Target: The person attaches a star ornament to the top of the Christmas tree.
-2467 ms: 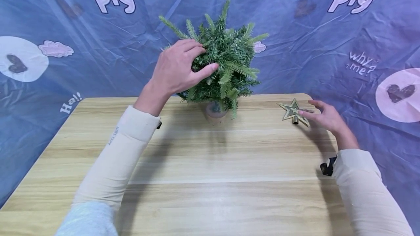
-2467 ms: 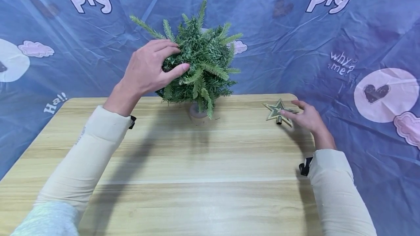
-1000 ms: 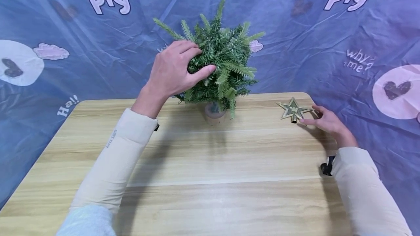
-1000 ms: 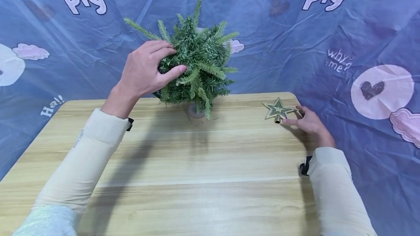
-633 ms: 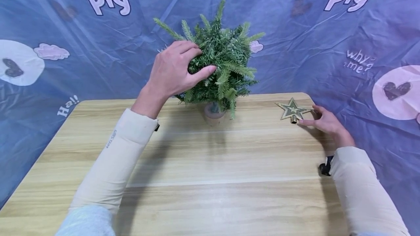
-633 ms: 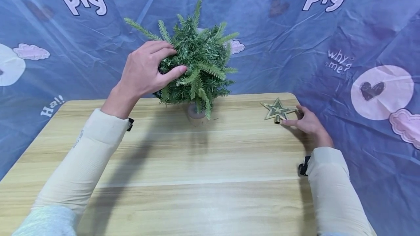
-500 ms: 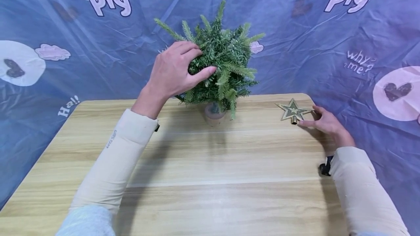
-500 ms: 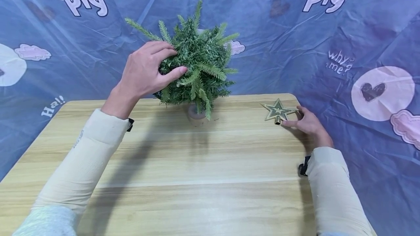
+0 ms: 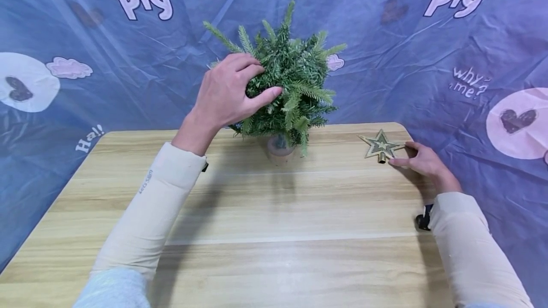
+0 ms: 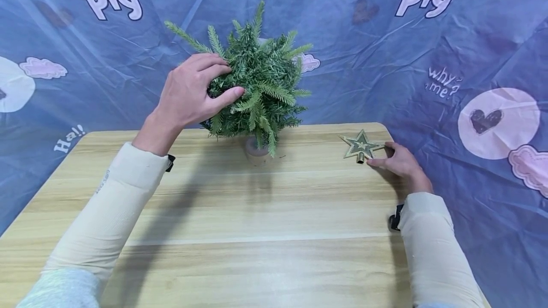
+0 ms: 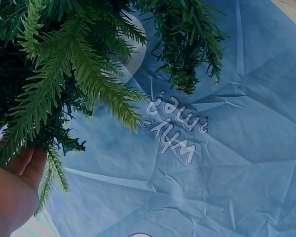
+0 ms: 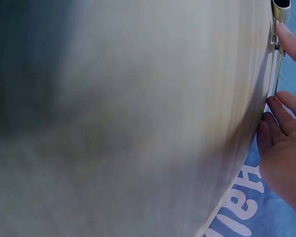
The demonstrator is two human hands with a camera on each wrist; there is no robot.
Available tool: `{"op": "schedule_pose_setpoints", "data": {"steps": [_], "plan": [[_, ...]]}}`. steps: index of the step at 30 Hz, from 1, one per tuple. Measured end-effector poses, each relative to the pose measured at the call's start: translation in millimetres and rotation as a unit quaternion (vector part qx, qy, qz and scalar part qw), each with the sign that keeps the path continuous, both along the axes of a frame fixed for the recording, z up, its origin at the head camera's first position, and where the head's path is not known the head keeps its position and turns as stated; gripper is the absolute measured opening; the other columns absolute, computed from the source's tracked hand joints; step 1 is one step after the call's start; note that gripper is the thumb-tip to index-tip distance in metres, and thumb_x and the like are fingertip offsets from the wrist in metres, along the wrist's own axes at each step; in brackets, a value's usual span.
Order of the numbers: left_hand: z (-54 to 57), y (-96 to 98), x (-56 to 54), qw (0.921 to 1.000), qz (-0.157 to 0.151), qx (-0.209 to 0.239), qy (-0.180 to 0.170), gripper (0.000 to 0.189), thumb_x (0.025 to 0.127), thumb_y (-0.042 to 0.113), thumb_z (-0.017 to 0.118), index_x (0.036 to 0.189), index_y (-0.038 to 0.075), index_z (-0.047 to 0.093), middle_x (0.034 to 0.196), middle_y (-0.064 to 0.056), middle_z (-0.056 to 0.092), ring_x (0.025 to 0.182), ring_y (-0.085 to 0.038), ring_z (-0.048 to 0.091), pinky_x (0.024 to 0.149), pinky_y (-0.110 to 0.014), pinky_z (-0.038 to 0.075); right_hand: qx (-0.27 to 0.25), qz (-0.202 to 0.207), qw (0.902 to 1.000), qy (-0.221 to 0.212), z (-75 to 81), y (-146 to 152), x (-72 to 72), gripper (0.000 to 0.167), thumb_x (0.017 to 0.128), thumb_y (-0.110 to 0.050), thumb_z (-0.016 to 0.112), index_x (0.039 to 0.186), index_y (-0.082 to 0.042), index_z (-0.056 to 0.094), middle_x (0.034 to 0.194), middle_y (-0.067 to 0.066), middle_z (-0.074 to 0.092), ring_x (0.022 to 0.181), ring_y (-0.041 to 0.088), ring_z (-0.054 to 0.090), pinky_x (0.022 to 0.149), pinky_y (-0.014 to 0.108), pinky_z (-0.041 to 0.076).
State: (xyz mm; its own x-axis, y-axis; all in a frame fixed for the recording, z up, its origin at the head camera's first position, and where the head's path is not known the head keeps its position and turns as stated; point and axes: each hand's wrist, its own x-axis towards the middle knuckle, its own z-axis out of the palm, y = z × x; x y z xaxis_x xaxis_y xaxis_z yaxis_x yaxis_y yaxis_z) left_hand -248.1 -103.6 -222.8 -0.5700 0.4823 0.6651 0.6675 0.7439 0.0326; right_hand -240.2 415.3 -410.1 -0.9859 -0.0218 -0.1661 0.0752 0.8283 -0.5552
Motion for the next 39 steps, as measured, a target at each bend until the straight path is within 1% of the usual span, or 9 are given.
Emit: {"op": "schedule_pose_setpoints", "data": {"steps": [6,11,15,20,25,31,33,37,39], "plan": [[1.4,-1.1,-1.5,1.0,-0.004,-0.003,-0.003,0.068,0.091,0.065,0.06,0.117,0.003,0.073,0.126,-0.012,0.068,0.126,-0.028,0.058,0.105,-0.043,0.049,0.015,0.013,0.9998,0.001,1.1,-1,1.2,0.102,0.09,-0.044,0.074,0.151,0.018,0.019,0.144,0.051,0.026,0.133,0.063,0.03,0.11,0.069,0.027],[2.7,-1.3,-1.5,0.9999,-0.011,-0.006,0.001,0.064,0.093,0.061,0.06,0.115,0.003,0.074,0.123,-0.012,0.069,0.122,-0.029,0.06,0.101,-0.043,0.052,0.024,0.016,0.9996,-0.003,4.4,-4,0.1,0.101,0.093,-0.047,0.07,0.149,0.02,0.02,0.142,0.051,0.029,0.13,0.063,0.033,0.109,0.069,0.029],[3.5,-1.3,-1.1,0.9999,-0.013,-0.004,0.001,0.061,0.094,0.059,0.06,0.114,0.003,0.075,0.12,-0.012,0.07,0.119,-0.028,0.061,0.099,-0.043,0.053,0.031,0.016,0.9994,-0.008,9.6,-9,-1.6,0.099,0.095,-0.051,0.065,0.148,0.02,0.022,0.139,0.052,0.032,0.125,0.064,0.038,0.106,0.07,0.032],[2.7,-0.4,-1.1,0.9999,-0.014,-0.005,0.007,0.06,0.094,0.058,0.06,0.113,0.003,0.076,0.119,-0.012,0.07,0.117,-0.029,0.062,0.098,-0.043,0.053,0.04,0.009,0.9991,-0.009,12.6,-15,-2.2,0.098,0.096,-0.055,0.062,0.147,0.02,0.026,0.138,0.052,0.033,0.124,0.065,0.038,0.105,0.071,0.033],[2.1,0.6,-1.2,0.9999,-0.01,-0.01,0.004,0.061,0.094,0.059,0.059,0.113,0.003,0.076,0.12,-0.012,0.07,0.118,-0.029,0.061,0.098,-0.044,0.053,0.043,0.003,0.9991,0.003,10.4,-16,-3.9,0.095,0.096,-0.055,0.061,0.145,0.02,0.03,0.136,0.052,0.036,0.122,0.065,0.04,0.104,0.071,0.035],[1.5,1.6,-1.2,0.9999,-0.004,-0.01,0.002,0.062,0.094,0.059,0.06,0.114,0.003,0.075,0.121,-0.013,0.07,0.119,-0.03,0.061,0.098,-0.045,0.053,0.033,-0.005,0.9994,0.011,8.6,-16,-3.6,0.094,0.095,-0.056,0.061,0.145,0.019,0.032,0.136,0.051,0.037,0.121,0.065,0.042,0.102,0.071,0.036],[0.9,1.6,-0.8,0.9999,-0.005,-0.01,0.002,0.062,0.094,0.059,0.06,0.114,0.003,0.075,0.12,-0.013,0.07,0.119,-0.03,0.061,0.098,-0.045,0.054,0.03,-0.007,0.9993,0.021,7.7,-16,-3.2,0.09,0.096,-0.055,0.061,0.145,0.017,0.037,0.132,0.05,0.042,0.117,0.063,0.046,0.099,0.07,0.04],[0.0,2.4,-0.8,0.9999,-0.009,-0.008,0.002,0.061,0.094,0.059,0.06,0.115,0.004,0.076,0.12,-0.013,0.07,0.119,-0.03,0.06,0.098,-0.046,0.054,0.026,-0.022,0.9983,0.047,7.0,-16,-3.1,0.091,0.095,-0.055,0.062,0.144,0.018,0.037,0.129,0.049,0.046,0.113,0.06,0.049,0.096,0.07,0.042],[-0.3,1.5,-0.7,0.9999,-0.009,-0.007,0.004,0.06,0.094,0.059,0.06,0.114,0.005,0.076,0.12,-0.012,0.071,0.12,-0.03,0.06,0.098,-0.046,0.054,0.025,-0.033,0.9975,0.058,7.2,-17,-4.6,0.095,0.094,-0.058,0.062,0.146,0.017,0.035,0.131,0.049,0.045,0.115,0.061,0.048,0.097,0.071,0.04]]}}
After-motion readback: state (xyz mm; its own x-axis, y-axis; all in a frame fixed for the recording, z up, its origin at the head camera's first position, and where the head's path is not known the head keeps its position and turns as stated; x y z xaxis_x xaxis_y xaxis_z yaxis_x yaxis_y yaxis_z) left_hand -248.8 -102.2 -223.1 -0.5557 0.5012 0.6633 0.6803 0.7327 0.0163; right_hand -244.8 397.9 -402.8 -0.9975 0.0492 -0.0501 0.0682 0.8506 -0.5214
